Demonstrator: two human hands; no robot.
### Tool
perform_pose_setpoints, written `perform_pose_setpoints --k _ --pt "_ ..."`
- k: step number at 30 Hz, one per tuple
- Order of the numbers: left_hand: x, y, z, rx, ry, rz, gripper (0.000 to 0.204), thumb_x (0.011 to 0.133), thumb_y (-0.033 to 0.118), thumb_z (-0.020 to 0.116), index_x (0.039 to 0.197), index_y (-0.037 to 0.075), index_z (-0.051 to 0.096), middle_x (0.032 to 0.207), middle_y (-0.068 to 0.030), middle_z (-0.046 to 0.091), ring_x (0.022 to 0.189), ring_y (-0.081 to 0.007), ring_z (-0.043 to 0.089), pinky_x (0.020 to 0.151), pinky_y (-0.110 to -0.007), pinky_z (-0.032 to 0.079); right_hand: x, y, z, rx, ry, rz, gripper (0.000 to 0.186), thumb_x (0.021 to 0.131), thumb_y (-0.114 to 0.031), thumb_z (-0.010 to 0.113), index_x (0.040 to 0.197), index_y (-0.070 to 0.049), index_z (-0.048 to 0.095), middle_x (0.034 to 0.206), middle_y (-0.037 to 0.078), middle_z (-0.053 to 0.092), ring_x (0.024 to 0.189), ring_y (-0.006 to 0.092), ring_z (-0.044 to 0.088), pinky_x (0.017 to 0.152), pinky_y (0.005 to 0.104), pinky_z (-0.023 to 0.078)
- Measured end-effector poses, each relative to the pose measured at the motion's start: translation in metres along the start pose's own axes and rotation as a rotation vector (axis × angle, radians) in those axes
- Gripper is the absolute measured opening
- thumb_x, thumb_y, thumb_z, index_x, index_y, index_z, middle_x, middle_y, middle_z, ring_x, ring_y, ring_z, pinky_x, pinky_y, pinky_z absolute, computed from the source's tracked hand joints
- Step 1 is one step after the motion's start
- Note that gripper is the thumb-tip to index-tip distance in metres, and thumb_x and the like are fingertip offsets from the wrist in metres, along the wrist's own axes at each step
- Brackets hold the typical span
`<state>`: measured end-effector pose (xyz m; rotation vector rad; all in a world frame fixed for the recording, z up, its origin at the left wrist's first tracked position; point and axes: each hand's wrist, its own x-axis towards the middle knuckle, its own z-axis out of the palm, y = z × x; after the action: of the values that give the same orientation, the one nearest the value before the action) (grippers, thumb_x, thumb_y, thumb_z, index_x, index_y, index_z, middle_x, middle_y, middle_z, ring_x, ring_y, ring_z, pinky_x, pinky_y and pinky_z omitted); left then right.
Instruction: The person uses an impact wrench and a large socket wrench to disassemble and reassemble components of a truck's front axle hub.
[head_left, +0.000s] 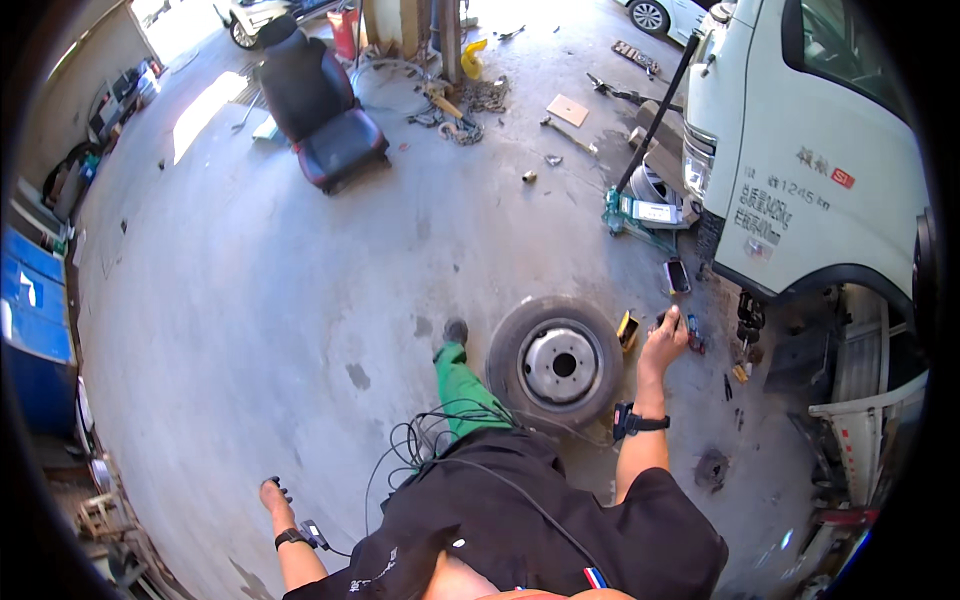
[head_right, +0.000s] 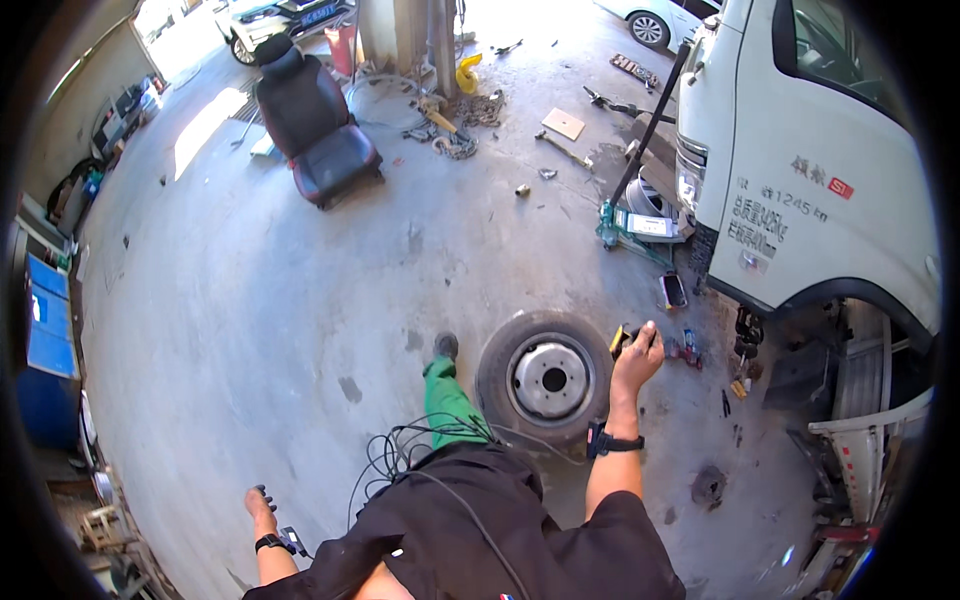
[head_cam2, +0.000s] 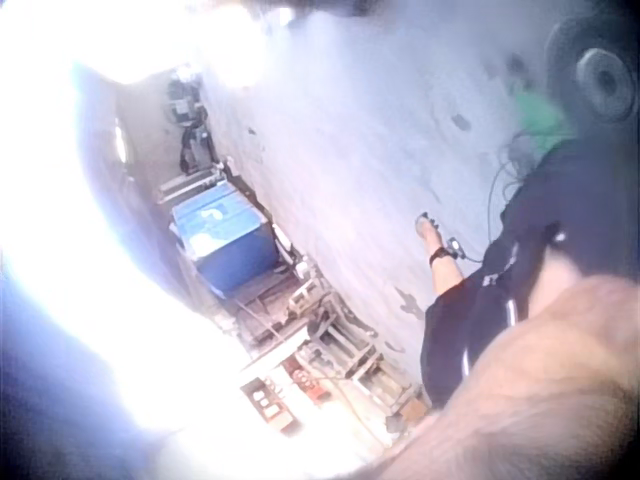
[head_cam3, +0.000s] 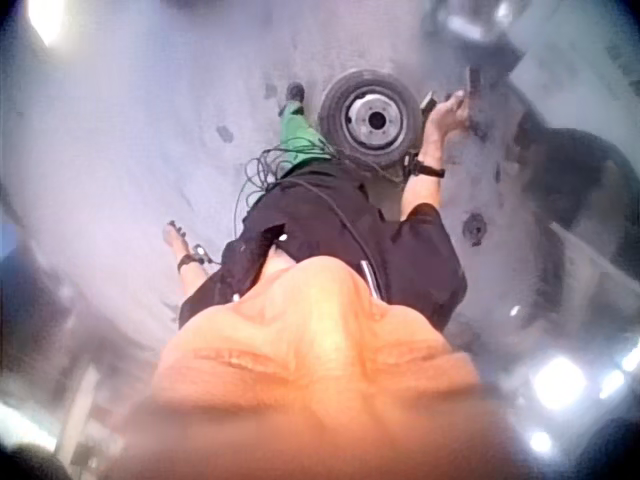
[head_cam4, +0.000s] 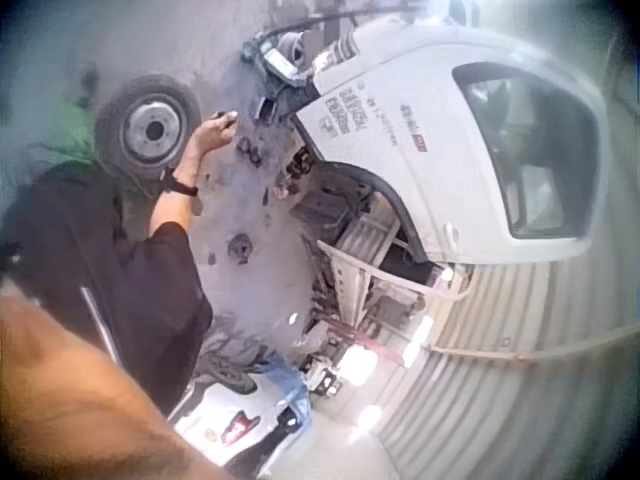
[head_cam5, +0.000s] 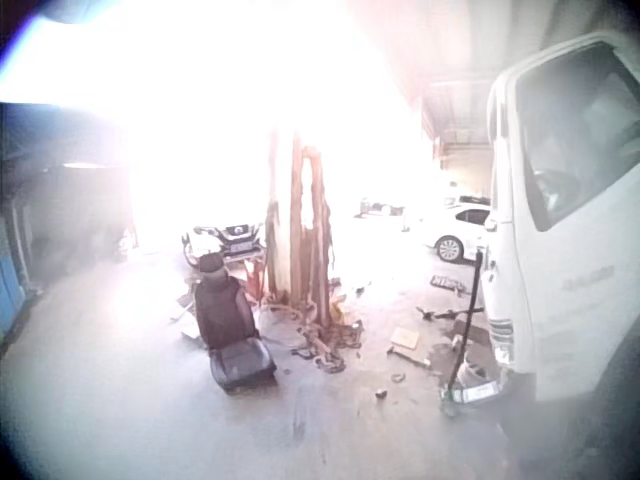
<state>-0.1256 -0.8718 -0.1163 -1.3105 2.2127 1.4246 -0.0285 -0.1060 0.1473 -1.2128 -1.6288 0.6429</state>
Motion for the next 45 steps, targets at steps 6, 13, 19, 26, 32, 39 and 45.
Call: perform_pose_setpoints --k 6,13,19,26,32,39,45 --pt "0.016 0.167 0.148 0.12 -0.075 -0.156 0.035 0.08 0.03 0.042 0.094 0.002 0.057 0.085 -0.0118 0.052 0.068 -0.0255 0.054 0.05 -0.039 0.043 0.106 -0.031 0.153 -0.015 0.065 0.04 0.041 0.094 -0.029 0.046 0.065 0.0 0.05 0.056 0.002 0.046 0.049 0.0134 0.04 0.046 0.0316 0.032" --pt "0.031 0.352 0.294 0.124 -0.159 -0.307 0.036 0.085 0.043 0.041 0.085 0.009 0.053 0.076 -0.0057 0.046 0.068 -0.0237 0.05 0.057 -0.041 0.041 0.254 -0.11 0.316 -0.004 0.059 0.061 0.045 0.094 -0.035 0.046 0.064 -0.002 0.048 0.055 0.002 0.044 0.046 0.0124 0.042 0.04 0.0293 0.032" --pt "0.09 0.494 0.433 0.173 -0.221 -0.348 0.047 0.086 0.044 0.04 0.099 0.001 0.055 0.095 -0.0136 0.052 0.082 -0.0306 0.053 0.066 -0.045 0.043 0.341 -0.142 0.442 -0.058 0.068 0.066 0.044 0.095 -0.033 0.045 0.064 -0.003 0.048 0.053 0.001 0.044 0.044 0.0115 0.041 0.04 0.0284 0.031" --pt "0.202 0.662 0.624 0.13 -0.357 -0.42 0.046 0.085 0.046 0.042 0.092 0.002 0.056 0.082 -0.0114 0.053 0.07 -0.0259 0.051 0.06 -0.041 0.043 0.423 -0.14 0.558 -0.192 0.318 0.161 0.044 0.093 -0.039 0.048 0.074 -0.001 0.056 0.057 0.002 0.046 0.047 0.0109 0.042 0.04 0.027 0.032" --pt "0.194 0.961 0.885 0.454 -0.479 0.059 0.04 0.083 0.043 0.048 0.087 0.005 0.059 0.068 -0.0078 0.054 0.058 -0.0205 0.052 0.05 -0.036 0.042 0.511 -0.19 0.646 -0.312 0.484 0.271 0.043 0.094 -0.038 0.047 0.072 -0.001 0.053 0.055 0.001 0.045 0.046 0.0112 0.04 0.04 0.0269 0.031" --pt "0.126 1.208 1.142 0.468 -0.643 0.555 0.032 0.082 0.031 0.052 0.092 0.002 0.06 0.064 -0.0042 0.052 0.053 -0.0148 0.05 0.044 -0.03 0.041 0.634 -0.145 0.774 -0.439 0.553 0.318 0.044 0.093 -0.038 0.048 0.072 -0.001 0.053 0.054 0.002 0.046 0.044 0.013 0.041 0.04 0.0279 0.033" --pt "0.104 1.267 1.285 0.644 -0.576 0.319 0.03 0.081 0.028 0.046 0.084 0.001 0.058 0.058 -0.01 0.052 0.046 -0.0239 0.053 0.038 -0.036 0.041 0.816 -0.108 0.898 -0.309 0.608 0.485 0.046 0.094 -0.035 0.048 0.076 0.006 0.056 0.062 0.008 0.051 0.049 0.0162 0.045 0.044 0.0318 0.037"
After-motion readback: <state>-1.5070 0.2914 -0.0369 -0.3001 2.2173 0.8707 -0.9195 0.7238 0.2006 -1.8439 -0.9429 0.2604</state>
